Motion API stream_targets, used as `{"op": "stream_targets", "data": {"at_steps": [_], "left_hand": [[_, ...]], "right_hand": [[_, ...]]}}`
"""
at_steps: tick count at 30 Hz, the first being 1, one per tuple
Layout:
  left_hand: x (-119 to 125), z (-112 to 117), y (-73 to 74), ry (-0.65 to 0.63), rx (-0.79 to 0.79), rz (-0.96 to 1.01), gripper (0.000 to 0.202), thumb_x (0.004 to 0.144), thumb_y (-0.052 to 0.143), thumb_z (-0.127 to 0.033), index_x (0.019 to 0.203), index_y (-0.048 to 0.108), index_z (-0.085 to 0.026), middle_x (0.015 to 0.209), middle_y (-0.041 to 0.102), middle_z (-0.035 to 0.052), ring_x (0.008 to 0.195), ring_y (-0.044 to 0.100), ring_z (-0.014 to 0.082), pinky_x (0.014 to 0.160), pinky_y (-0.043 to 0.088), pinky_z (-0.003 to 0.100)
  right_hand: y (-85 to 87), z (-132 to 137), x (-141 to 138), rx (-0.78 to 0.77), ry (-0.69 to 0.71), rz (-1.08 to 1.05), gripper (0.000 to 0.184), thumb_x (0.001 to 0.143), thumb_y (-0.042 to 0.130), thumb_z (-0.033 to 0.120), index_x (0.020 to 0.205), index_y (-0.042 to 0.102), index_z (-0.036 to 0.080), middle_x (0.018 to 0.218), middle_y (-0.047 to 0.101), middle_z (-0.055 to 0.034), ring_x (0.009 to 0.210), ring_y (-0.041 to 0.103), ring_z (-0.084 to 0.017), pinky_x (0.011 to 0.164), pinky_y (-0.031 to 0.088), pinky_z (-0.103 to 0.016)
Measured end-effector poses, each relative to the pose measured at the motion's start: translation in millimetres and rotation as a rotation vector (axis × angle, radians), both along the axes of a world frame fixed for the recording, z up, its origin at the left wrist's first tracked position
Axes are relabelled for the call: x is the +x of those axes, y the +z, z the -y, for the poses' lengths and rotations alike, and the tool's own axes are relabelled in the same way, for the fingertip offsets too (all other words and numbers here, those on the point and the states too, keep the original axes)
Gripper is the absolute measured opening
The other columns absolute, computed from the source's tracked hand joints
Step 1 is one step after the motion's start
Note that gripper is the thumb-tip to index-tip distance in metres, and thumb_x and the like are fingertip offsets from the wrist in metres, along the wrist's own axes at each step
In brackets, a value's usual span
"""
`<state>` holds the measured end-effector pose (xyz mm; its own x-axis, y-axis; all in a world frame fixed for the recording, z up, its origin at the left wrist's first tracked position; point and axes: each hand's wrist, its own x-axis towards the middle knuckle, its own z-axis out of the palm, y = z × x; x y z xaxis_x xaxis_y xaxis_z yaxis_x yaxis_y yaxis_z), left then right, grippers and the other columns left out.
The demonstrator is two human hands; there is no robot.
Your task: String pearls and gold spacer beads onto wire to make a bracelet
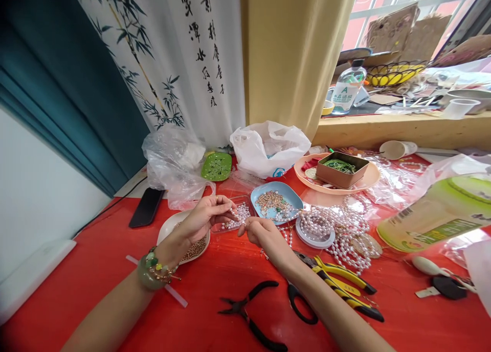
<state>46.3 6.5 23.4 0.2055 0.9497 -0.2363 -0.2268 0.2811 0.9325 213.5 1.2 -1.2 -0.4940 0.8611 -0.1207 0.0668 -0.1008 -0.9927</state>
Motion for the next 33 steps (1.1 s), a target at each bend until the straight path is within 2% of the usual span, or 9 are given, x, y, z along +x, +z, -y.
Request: {"op": "stream_targets", "data": {"at_steps": [4, 9, 13, 15, 20, 25, 30, 33], "left_hand": [[0.2, 0.5, 0.5, -0.006, 0.013, 0.008, 0.019, 0.063, 0.071, -0.027, 0.066, 0.057, -0.014, 0.065, 0.060, 0.0014, 0.056, 0.059, 0.0110, 0.057, 0.045, 0.021], [0.6, 2.0, 0.7, -0.043, -0.001, -0.004, 0.017, 0.066, 0.069, -0.027, 0.067, 0.057, -0.014, 0.063, 0.060, 0.0011, 0.059, 0.061, 0.0122, 0.057, 0.044, 0.022], [-0.5, 3.5, 1.0, -0.058, 0.011, -0.026, 0.016, 0.068, 0.067, -0.027, 0.067, 0.056, -0.015, 0.064, 0.061, 0.0009, 0.062, 0.062, 0.0127, 0.058, 0.044, 0.022], [-0.8, 4.9, 3.3, -0.068, 0.041, -0.030, 0.016, 0.069, 0.067, -0.027, 0.067, 0.057, -0.014, 0.066, 0.062, 0.0017, 0.062, 0.062, 0.0125, 0.058, 0.045, 0.022], [1.3, 8.7, 14.1, -0.088, 0.109, 0.009, 0.013, 0.072, 0.064, -0.025, 0.072, 0.059, -0.013, 0.066, 0.061, 0.0022, 0.060, 0.060, 0.0107, 0.060, 0.046, 0.021], [5.8, 8.0, 17.0, -0.065, 0.174, 0.020, 0.012, 0.073, 0.063, -0.023, 0.072, 0.060, -0.012, 0.070, 0.061, 0.0016, 0.064, 0.059, 0.0091, 0.063, 0.046, 0.020], [9.3, 7.3, 12.8, -0.042, 0.193, -0.007, 0.011, 0.072, 0.063, -0.022, 0.071, 0.060, -0.012, 0.070, 0.060, 0.0012, 0.064, 0.058, 0.0093, 0.064, 0.044, 0.021], [10.6, 8.4, 12.0, -0.048, 0.199, -0.009, 0.014, 0.072, 0.064, -0.025, 0.069, 0.059, -0.013, 0.068, 0.060, 0.0009, 0.064, 0.057, 0.0102, 0.065, 0.044, 0.023]], "right_hand": [[2.8, 1.0, 0.0, 0.007, 0.010, 0.010, 0.021, 0.071, 0.036, 0.024, 0.059, 0.051, 0.018, 0.041, 0.022, 0.0090, 0.040, 0.015, -0.009, 0.043, 0.013, -0.026], [6.5, 1.8, -0.6, 0.022, 0.042, 0.017, 0.017, 0.067, 0.035, 0.020, 0.053, 0.045, 0.020, 0.044, 0.039, 0.0040, 0.043, 0.030, -0.010, 0.045, 0.021, -0.025], [10.7, 2.5, 0.2, 0.048, 0.026, 0.039, 0.021, 0.069, 0.033, 0.021, 0.060, 0.052, 0.019, 0.043, 0.024, 0.0074, 0.041, 0.020, -0.010, 0.043, 0.017, -0.026], [15.1, 3.3, 2.1, 0.069, 0.015, 0.057, 0.022, 0.071, 0.034, 0.023, 0.061, 0.054, 0.018, 0.044, 0.022, 0.0076, 0.042, 0.018, -0.010, 0.044, 0.016, -0.026], [31.6, 4.1, 9.0, 0.104, 0.028, 0.098, 0.017, 0.068, 0.039, 0.019, 0.056, 0.051, 0.018, 0.047, 0.029, 0.0063, 0.044, 0.024, -0.009, 0.045, 0.017, -0.025], [42.4, 3.2, 11.4, 0.119, 0.070, 0.107, 0.019, 0.071, 0.035, 0.019, 0.055, 0.045, 0.019, 0.053, 0.045, 0.0025, 0.048, 0.038, -0.011, 0.049, 0.028, -0.025], [40.7, 2.6, 8.6, 0.165, 0.030, 0.150, 0.021, 0.071, 0.032, 0.019, 0.058, 0.049, 0.018, 0.047, 0.029, 0.0065, 0.045, 0.025, -0.010, 0.046, 0.020, -0.025], [39.1, 2.0, 7.0, 0.175, 0.005, 0.170, 0.023, 0.072, 0.033, 0.022, 0.059, 0.052, 0.017, 0.048, 0.025, 0.0072, 0.045, 0.022, -0.010, 0.044, 0.018, -0.025]]}}
